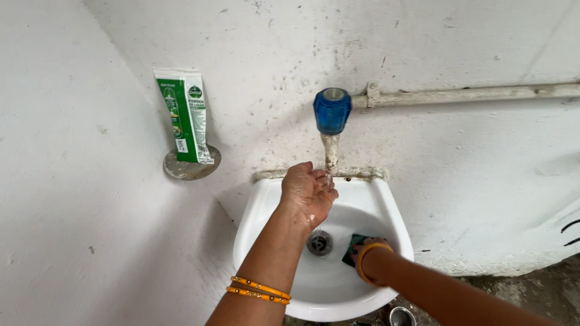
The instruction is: The person scrubs a white wall-mounted sink with a green sponge, then turns on the tap to rinse the sink and the sponge. The person continues scrubbing the sink basin and edges while water runs.
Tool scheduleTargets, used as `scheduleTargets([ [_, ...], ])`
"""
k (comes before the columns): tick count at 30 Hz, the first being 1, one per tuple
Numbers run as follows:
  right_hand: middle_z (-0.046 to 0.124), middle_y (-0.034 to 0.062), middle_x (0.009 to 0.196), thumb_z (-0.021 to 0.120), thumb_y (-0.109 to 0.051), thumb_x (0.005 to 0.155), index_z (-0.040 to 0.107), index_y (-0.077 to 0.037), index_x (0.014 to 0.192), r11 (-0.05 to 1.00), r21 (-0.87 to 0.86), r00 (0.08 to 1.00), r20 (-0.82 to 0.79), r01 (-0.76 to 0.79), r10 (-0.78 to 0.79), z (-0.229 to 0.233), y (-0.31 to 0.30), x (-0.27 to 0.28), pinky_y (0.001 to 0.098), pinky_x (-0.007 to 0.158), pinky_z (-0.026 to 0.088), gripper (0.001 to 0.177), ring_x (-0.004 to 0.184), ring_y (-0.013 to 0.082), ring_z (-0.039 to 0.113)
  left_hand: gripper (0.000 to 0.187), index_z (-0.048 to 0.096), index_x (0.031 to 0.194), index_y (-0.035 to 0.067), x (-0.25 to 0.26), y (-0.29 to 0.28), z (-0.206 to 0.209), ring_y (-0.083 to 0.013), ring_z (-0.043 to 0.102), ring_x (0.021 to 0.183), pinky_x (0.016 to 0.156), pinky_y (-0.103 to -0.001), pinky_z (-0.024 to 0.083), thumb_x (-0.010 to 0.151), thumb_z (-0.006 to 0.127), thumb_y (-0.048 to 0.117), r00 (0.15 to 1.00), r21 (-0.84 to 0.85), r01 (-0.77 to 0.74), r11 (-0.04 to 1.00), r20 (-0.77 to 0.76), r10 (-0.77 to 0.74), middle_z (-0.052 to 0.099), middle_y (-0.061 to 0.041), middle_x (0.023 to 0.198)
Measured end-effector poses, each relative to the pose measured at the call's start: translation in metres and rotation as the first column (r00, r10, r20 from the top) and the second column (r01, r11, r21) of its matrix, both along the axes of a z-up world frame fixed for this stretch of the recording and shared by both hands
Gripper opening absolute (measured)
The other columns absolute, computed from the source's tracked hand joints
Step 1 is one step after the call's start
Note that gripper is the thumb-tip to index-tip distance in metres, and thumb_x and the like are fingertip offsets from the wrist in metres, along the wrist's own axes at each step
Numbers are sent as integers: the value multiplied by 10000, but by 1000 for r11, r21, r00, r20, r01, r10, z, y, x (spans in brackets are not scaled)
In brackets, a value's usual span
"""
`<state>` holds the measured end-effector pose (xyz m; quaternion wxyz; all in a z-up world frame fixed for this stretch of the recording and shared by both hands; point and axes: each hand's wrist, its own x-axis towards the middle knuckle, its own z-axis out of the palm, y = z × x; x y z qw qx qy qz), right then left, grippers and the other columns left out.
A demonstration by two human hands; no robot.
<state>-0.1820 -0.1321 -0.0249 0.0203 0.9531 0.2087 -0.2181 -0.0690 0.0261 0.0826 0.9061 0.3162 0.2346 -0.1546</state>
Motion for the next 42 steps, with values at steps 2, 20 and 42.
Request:
scheduleTargets([
  [2, 316, 215, 1575, 545, -152, 941, 237, -236, 1600, 997, -52, 997, 52, 56, -53, 7, -4, 6, 519, 1155, 343, 733, 1447, 370, 346, 305, 469, 832, 47, -1, -1, -3, -162, 362, 681, 621, -308, 419, 1041, 418, 263, 1000, -18, 18, 1000, 8, -17, 439, -69, 734],
  [20, 194, 242, 1612, 623, -73, 838, 188, -106, 1582, 966, -235, 994, -20, -108, 107, -128, 55, 90, 534, 1153, 290, 863, 1481, 410, 242, 352, 533, 937, -18, -15, 2, 10, -197, 466, 836, 990, -403, 471, 1056, 382, 277, 998, 15, 53, 998, 30, -54, 491, -122, 891],
  [42, 524, 17, 1489, 654, -288, 965, 653, -107, 1329, 765, -549, 899, 54, -337, 435, 40, -18, 64, 390, 1106, 365, 407, 1396, 213, 429, 524, 375, 1353, -169, -4, 3, -6, -332, 422, 1222, 1245, -506, 233, 1077, 339, 275, 997, 77, 62, 995, 32, -64, 373, -317, 1383],
])
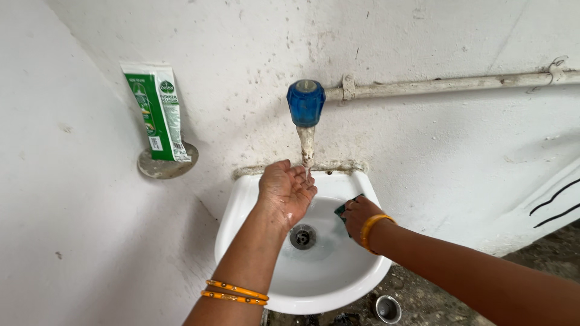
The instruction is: The person scrubs a white wall-mounted sink with a green sponge, then turns on the tap to rinse the sink and the sponge. The person continues scrubbing the sink basin and edges while water runs.
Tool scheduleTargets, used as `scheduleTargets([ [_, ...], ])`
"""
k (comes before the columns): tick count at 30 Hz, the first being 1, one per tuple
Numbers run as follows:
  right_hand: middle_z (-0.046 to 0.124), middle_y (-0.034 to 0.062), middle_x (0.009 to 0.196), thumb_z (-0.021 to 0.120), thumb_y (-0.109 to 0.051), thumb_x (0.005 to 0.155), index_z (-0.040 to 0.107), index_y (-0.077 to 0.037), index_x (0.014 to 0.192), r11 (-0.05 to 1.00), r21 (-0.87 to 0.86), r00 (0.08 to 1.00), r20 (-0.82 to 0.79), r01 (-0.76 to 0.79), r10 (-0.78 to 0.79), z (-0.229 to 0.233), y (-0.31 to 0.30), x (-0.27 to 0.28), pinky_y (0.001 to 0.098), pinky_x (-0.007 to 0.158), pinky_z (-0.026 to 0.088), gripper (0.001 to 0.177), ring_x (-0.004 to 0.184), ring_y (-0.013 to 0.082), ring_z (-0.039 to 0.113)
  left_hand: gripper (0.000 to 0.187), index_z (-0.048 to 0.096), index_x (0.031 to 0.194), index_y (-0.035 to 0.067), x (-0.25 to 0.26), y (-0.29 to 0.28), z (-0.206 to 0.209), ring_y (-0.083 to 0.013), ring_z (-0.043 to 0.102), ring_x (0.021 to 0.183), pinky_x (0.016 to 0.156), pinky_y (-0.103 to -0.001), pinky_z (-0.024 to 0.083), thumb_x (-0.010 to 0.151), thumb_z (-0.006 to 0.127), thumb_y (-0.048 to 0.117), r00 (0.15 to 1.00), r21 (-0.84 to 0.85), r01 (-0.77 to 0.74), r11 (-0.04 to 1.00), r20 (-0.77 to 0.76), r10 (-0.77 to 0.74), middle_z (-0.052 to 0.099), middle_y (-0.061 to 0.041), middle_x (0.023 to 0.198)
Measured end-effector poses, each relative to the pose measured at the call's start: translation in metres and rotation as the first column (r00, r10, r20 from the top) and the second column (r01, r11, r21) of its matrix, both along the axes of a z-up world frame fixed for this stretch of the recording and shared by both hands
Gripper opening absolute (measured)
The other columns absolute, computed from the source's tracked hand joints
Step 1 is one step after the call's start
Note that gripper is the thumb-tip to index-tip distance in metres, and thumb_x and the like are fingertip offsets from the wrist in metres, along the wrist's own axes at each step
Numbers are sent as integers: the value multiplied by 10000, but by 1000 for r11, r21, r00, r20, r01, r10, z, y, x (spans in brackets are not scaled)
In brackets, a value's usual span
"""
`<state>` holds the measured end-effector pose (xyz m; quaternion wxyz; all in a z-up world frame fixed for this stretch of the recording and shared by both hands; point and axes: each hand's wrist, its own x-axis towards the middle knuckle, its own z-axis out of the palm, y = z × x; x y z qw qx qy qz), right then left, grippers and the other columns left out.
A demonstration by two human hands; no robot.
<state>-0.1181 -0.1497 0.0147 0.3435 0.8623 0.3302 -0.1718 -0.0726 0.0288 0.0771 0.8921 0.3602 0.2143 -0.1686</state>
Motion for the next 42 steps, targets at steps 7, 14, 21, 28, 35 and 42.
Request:
scheduleTargets([
  [7, 370, -46, 1618, 517, -166, 1032, 576, -192, 1422, 959, 142, 968, -87, 246, -235, -14, -38, -15, 422, 1207, 313, 396, 1472, 216, 348, 560, 424, 1334, -163, -8, 1, 6, -329, 432, 1218, 1249, -492, 243, 1072, 320, 322, 999, 27, -8, 1000, -35, 9, 420, -279, 1339],
  [14, 380, -133, 1590, 535, -47, 901, 587, -289, 1401, 689, 685, 956, -33, 235, -293, -28, -64, 48, 401, 1145, 395, 558, 1416, 222, 391, 434, 497, 1183, -105, -4, -1, 9, -246, 467, 1018, 1219, -492, 310, 1062, 339, 280, 1000, -10, -24, 1000, -11, 24, 486, -182, 1089],
  [21, 416, -157, 1555, 567, -147, 953, 615, -375, 1388, 522, 717, 842, -170, 461, -511, -41, -57, -31, 455, 1159, 398, 494, 1395, 243, 387, 321, 467, 995, -22, 0, -9, 5, -225, 509, 926, 1164, -487, 369, 1067, 357, 271, 997, -9, -66, 998, -42, 66, 502, -163, 981],
  [28, 449, -82, 1558, 540, -110, 954, 601, -298, 1393, 254, 890, 808, -184, 378, -559, -66, -63, 29, 428, 1129, 458, 481, 1289, 317, 469, 363, 507, 986, -38, 1, -7, -5, -237, 478, 978, 1209, -516, 345, 1072, 343, 274, 998, -33, -58, 998, -24, 57, 490, -161, 974],
  [35, 395, 31, 1571, 491, -251, 1004, 494, -239, 1472, 483, 765, 851, -158, 426, -501, -49, -65, -7, 449, 1102, 448, 469, 1289, 363, 470, 425, 436, 1168, -132, -11, -12, 10, -396, 339, 1417, 1268, -525, 218, 1074, 328, 268, 997, 6, -69, 998, -27, 69, 406, -297, 1380],
  [42, 456, 98, 1503, 508, -273, 991, 535, -154, 1417, 601, 739, 884, 17, 303, -467, -39, -45, -17, 433, 1077, 479, 443, 1244, 355, 498, 318, 468, 1102, -88, 11, -12, -26, -278, 308, 1400, 1277, -504, 269, 1075, 392, 220, 998, -41, -51, 998, 34, 53, 452, -223, 1171],
])
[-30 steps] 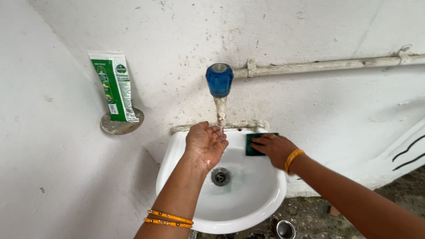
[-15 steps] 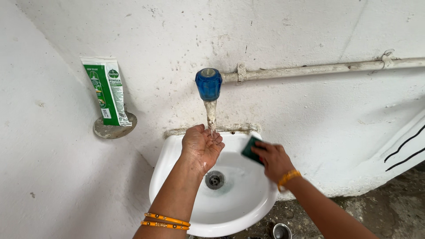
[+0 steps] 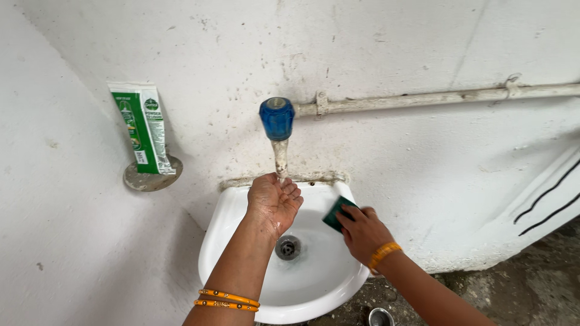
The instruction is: The person scrubs a white wall-mounted sink with a green sponge, then turns on the tap to rinse the sink and the sponge. The person continues scrubbing the sink basin and edges while water runs.
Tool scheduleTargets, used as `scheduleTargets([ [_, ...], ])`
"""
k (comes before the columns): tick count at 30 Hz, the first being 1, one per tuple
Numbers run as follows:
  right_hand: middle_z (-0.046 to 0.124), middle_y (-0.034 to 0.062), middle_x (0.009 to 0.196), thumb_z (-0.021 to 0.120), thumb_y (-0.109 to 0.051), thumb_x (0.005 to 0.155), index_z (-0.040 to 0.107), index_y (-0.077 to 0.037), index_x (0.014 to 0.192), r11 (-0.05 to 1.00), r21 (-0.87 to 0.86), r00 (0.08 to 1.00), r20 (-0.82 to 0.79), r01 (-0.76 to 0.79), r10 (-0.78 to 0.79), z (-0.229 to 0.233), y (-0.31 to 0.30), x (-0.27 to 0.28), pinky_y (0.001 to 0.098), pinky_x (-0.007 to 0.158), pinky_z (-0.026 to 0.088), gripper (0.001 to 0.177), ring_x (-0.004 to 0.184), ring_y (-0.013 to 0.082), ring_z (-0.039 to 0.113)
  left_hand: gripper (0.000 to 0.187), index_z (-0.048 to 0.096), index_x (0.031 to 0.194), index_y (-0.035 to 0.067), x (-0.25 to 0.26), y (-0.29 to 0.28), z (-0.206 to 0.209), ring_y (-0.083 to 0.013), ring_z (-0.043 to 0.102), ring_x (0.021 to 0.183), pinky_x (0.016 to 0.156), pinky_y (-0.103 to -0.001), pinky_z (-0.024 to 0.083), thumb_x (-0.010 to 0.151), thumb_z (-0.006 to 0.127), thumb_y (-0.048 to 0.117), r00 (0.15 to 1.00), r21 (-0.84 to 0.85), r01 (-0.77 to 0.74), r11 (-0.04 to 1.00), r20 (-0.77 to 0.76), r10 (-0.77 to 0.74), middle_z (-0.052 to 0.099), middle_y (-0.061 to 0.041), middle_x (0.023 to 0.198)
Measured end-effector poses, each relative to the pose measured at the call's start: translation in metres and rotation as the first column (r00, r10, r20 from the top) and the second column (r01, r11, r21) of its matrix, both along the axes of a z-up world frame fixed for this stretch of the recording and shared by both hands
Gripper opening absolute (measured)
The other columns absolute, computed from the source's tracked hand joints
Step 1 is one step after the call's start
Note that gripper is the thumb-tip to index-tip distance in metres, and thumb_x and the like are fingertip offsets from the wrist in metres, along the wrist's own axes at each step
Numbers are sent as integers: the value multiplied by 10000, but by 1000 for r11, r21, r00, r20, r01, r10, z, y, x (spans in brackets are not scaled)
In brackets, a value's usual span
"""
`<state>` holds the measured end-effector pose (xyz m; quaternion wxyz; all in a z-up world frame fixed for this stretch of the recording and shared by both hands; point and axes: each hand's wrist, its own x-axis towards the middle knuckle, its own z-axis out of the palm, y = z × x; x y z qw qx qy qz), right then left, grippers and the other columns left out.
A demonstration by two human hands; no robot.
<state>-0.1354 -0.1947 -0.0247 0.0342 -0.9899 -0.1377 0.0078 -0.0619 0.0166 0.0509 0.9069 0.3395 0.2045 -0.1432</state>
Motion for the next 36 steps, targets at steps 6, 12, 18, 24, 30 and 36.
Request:
scheduleTargets([
  [6, 460, 91, 1501, 503, -262, 991, 548, -143, 1404, 998, 45, 999, 7, 42, -43, 7, 6, -1, 419, 1021, 536, 432, 1283, 337, 491, 664, 195, 1519, -160, -6, -10, 3, -396, 156, 1533, 1274, -505, 207, 1040, 360, 269, 999, 17, 24, 1000, -35, -24, 206, -318, 1598],
  [12, 380, 137, 1545, 515, -342, 997, 466, -119, 1468, 999, -11, 984, -170, 45, -46, 18, 10, -44, 461, 1011, 541, 523, 1318, 404, 425, 671, 219, 1506, -175, -21, 5, 23, -414, 218, 1529, 1274, -499, 159, 1045, 362, 291, 999, 28, -16, 999, -50, 17, 264, -347, 1577],
  [18, 392, 161, 1550, 464, -313, 1064, 429, -81, 1512, 969, -242, 931, -362, -56, -37, 26, 32, -60, 481, 1101, 477, 506, 1396, 393, 396, 665, 287, 1491, -181, -26, 3, 32, -398, 305, 1512, 1262, -483, 209, 1031, 360, 293, 999, 18, -24, 1000, -42, 25, 312, -334, 1567],
  [24, 331, 10, 1619, 407, -452, 1053, 448, -202, 1495, 990, -122, 919, -393, -67, 14, 45, 9, -73, 472, 1184, 380, 510, 1478, 336, 309, 665, 155, 1540, -149, -35, 17, 44, -397, 131, 1561, 1277, -471, 129, 1056, 322, 275, 1000, 47, -10, 999, -11, 10, 131, -334, 1645],
  [30, 482, 76, 1521, 500, -474, 1029, 500, -132, 1467, 968, -11, 853, -475, -250, 215, 41, 47, -84, 408, 1187, 375, 556, 1402, 319, 427, 690, 136, 1553, -139, -36, 18, 48, -383, 128, 1562, 1265, -468, 121, 1048, 321, 294, 1000, 9, -6, 1000, -10, 6, 119, -328, 1658],
  [36, 628, -10, 1403, 478, -446, 997, 563, -193, 1413, 918, 226, 791, -465, -327, 397, 46, 53, -94, 355, 1158, 339, 494, 1262, 234, 562, 700, 130, 1554, -129, -40, 18, 54, -365, 101, 1568, 1272, -458, 103, 1038, 331, 299, 1000, 14, 18, 1000, 6, -19, 96, -302, 1667],
])
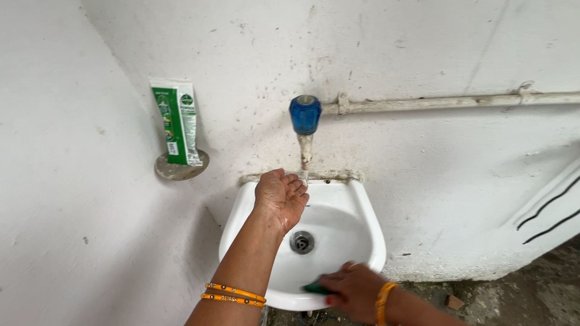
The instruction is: The person scrubs a white wall-mounted sink with a green sponge, then turns on the tap to rinse the sink and the sponge. The person continues scrubbing the sink basin and edges while water runs.
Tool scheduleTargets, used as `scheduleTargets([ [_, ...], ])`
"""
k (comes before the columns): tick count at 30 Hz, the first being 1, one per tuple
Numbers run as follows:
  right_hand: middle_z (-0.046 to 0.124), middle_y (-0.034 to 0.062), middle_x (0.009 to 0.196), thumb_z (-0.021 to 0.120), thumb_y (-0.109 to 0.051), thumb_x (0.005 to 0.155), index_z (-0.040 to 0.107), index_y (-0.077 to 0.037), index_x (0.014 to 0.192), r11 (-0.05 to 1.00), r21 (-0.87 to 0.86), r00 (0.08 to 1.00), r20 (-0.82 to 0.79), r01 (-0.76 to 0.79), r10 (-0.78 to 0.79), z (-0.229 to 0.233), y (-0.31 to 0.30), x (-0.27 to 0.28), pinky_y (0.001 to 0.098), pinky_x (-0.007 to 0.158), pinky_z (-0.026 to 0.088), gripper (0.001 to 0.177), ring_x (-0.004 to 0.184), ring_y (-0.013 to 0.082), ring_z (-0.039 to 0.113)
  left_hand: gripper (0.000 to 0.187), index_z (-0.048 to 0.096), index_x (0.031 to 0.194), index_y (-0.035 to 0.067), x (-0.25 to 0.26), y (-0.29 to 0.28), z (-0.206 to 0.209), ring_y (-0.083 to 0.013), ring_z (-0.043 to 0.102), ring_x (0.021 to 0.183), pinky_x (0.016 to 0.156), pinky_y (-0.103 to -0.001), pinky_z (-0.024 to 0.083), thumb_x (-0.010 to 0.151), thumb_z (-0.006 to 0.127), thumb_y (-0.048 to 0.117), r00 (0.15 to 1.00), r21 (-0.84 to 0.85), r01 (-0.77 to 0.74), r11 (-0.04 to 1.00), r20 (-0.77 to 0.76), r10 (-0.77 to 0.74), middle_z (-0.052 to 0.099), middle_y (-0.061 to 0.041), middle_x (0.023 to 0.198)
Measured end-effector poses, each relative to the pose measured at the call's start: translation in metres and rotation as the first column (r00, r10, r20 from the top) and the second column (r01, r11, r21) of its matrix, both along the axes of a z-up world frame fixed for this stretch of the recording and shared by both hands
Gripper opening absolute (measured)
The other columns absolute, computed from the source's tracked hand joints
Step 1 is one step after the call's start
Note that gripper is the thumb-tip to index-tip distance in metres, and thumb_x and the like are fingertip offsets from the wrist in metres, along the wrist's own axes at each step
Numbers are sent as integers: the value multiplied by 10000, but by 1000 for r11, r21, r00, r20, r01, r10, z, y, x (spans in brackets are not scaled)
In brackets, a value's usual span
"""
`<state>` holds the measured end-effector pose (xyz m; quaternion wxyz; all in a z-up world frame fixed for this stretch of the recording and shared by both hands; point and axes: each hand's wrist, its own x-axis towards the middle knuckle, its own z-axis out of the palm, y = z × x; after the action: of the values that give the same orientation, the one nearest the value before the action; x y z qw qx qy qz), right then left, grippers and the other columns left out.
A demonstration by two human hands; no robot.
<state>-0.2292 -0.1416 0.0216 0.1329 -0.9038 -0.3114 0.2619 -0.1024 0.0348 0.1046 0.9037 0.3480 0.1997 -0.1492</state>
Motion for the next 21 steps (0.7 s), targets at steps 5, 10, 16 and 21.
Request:
scheduleTargets([
  [5, 526, -47, 1493, 394, -461, 1078, 564, -261, 1409, 933, -335, 984, 154, 133, -85, 11, -32, 18, 394, 1131, 372, 422, 1362, 210, 439, 692, 133, 1555, -136, -5, 17, 4, -387, 72, 1563, 1273, -462, 105, 1038, 324, 283, 1000, -9, -18, 1000, 16, 18, 80, -318, 1663],
  [10, 532, 32, 1468, 544, -359, 1015, 519, -244, 1482, 995, -2, 951, 295, 101, -96, -65, 27, -14, 480, 1099, 397, 481, 1269, 352, 476, 685, 154, 1545, -152, -10, 21, 2, -408, 99, 1560, 1270, -465, 111, 1059, 315, 303, 999, -11, -30, 999, -10, 30, 94, -350, 1648],
  [16, 521, 182, 1322, 734, -248, 885, 588, -88, 1355, 901, 394, 876, 350, 183, -331, -103, 163, -32, 517, 902, 451, 518, 1142, 430, 493, 672, 155, 1544, -145, -5, 19, -2, -412, 121, 1558, 1273, -475, 134, 1057, 300, 296, 1000, 29, -6, 1000, -19, 7, 109, -342, 1646],
  [21, 572, 171, 1239, 724, -241, 895, 611, -21, 1328, 958, 278, 804, 553, 68, -217, -109, 139, -37, 496, 939, 465, 499, 1092, 354, 568, 701, 174, 1540, -145, 2, 9, -12, -392, 146, 1554, 1268, -468, 121, 1037, 360, 306, 999, 25, 35, 999, -24, -34, 140, -330, 1649],
])
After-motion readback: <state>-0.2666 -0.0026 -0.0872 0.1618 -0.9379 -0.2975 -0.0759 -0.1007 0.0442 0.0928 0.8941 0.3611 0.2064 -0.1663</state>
